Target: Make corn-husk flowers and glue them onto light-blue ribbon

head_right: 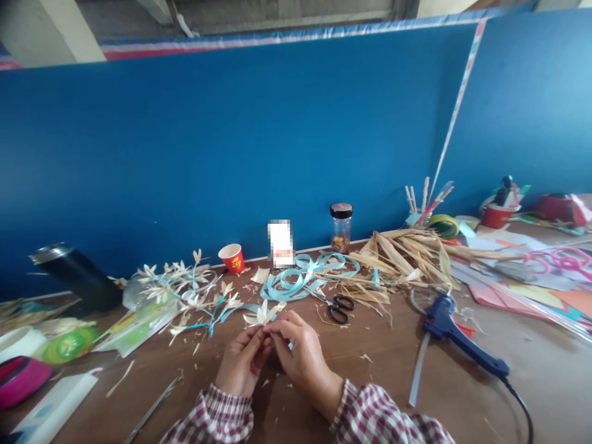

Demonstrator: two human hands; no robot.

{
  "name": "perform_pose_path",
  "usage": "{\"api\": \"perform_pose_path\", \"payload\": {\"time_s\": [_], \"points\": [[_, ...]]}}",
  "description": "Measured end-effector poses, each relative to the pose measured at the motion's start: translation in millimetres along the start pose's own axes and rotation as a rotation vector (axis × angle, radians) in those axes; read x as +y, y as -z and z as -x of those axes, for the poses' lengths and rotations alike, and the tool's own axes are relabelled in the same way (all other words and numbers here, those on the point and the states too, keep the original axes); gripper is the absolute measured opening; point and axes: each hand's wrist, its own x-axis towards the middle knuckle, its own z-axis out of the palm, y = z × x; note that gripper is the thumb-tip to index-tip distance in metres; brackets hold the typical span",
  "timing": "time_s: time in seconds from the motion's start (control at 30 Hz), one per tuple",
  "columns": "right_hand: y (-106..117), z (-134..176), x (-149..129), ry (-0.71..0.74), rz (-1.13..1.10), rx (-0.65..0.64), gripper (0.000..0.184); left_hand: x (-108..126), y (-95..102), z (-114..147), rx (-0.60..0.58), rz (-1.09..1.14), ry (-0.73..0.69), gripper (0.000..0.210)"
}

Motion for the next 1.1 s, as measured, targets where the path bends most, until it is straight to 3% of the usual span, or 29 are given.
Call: {"api": "perform_pose_path", "payload": {"time_s": [1.1], "points": [[-1.7, 1.9, 0.2, -0.039, -0.024, 0.003, 0.02, -1.7, -0.3, 0.1, -0.033, -0.086, -0.08, 0.026]]}}
